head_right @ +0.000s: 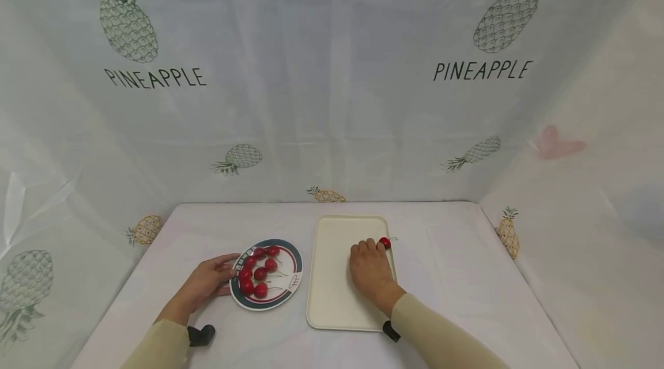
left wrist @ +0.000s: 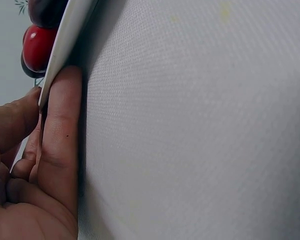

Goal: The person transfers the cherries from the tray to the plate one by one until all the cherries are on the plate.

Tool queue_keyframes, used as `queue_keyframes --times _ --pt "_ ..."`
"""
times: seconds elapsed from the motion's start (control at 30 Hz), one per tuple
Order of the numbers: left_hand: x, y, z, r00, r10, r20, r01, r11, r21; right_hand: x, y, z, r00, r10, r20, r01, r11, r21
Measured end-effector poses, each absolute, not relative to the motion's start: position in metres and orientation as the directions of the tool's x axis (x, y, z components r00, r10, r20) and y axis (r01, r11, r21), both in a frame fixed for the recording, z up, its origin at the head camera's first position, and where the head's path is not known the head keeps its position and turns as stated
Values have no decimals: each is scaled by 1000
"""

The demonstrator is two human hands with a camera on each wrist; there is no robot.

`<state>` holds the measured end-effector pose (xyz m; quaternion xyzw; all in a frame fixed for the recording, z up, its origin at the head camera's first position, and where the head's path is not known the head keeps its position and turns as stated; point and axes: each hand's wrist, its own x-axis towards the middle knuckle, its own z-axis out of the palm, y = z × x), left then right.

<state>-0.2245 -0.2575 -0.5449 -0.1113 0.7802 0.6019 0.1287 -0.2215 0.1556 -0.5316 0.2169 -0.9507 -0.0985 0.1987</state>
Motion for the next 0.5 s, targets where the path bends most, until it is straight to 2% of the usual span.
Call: queue_keyframes --times 0.5 --pt "-224 -258 -548 -946 -28 -322 -317 262 911 -212 175 -536 -841 -456 291 -402 887 227"
